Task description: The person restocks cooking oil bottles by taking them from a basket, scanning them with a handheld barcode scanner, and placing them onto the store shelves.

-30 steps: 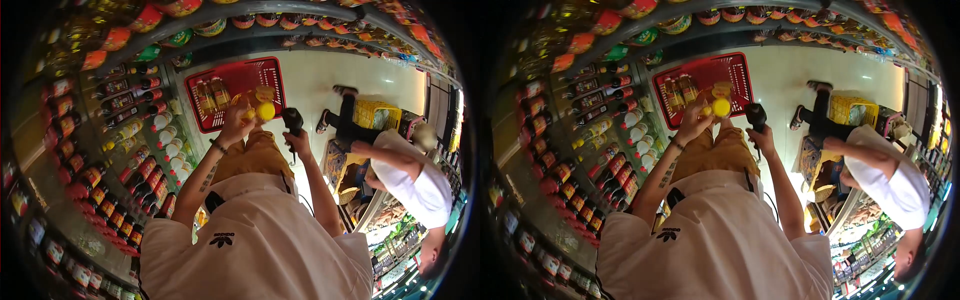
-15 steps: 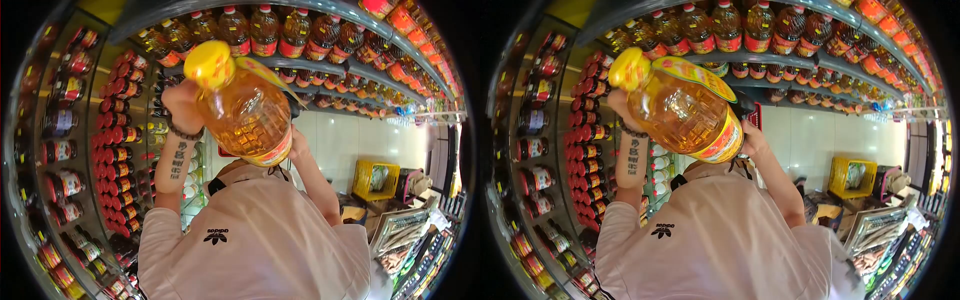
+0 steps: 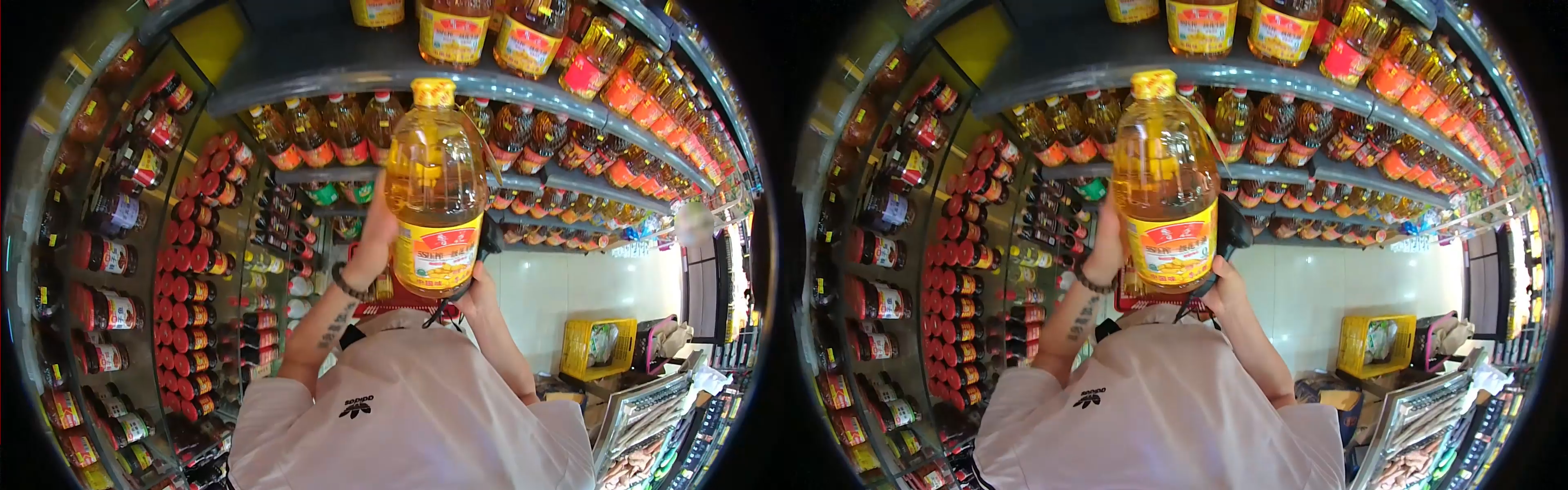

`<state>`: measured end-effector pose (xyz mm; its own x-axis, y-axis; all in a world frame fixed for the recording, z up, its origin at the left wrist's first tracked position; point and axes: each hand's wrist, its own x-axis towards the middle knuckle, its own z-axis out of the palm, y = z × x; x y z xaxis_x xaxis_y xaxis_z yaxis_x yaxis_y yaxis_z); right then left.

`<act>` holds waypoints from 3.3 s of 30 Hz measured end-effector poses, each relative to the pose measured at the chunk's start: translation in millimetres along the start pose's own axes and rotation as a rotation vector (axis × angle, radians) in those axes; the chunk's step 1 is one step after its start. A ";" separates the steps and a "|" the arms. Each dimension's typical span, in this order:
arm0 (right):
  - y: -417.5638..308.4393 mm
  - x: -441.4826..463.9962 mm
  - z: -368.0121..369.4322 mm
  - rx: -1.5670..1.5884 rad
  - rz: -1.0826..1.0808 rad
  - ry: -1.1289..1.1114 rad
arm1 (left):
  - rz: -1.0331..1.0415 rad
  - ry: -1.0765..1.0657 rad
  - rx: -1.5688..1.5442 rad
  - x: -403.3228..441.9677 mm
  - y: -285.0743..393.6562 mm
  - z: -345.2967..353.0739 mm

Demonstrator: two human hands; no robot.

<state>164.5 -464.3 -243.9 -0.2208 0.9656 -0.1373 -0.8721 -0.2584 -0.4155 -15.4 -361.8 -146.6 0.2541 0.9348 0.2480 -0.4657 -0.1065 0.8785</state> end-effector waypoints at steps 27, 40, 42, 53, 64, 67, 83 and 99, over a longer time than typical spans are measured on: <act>-39.9 2.1 135.7 -0.732 -0.154 -0.108 | 0.018 0.001 -0.724 -31.2 46.5 -54.9; -54.6 -60.5 177.3 -0.868 0.034 -0.336 | 0.138 0.098 -0.678 -63.6 42.2 -79.9; -56.2 -63.2 178.7 -0.893 0.057 -0.250 | 0.156 0.112 -0.663 -62.1 34.8 -88.3; -53.9 -44.1 170.9 -0.905 0.077 -0.290 | 0.160 0.099 -0.395 -59.9 25.5 -102.6; -54.1 -36.8 186.2 -0.899 0.154 -0.152 | 0.185 0.068 -0.447 -52.9 20.9 -108.3; -51.9 -33.8 179.7 -0.996 0.128 -0.206 | 0.185 0.047 -0.444 -52.4 17.8 -107.8; -52.6 -43.6 173.8 -0.966 0.095 -0.235 | 0.186 -0.075 -0.639 -56.7 -3.3 -115.6; -41.5 -57.1 174.9 -0.944 0.105 -0.170 | 0.151 0.087 -0.692 -68.8 31.5 -88.4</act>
<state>136.9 -503.8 -61.5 -0.4025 0.9084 -0.1132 -0.1502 -0.1876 -0.9707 -122.5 -399.5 -172.1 0.0892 0.9536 0.2877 -0.9289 -0.0247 0.3696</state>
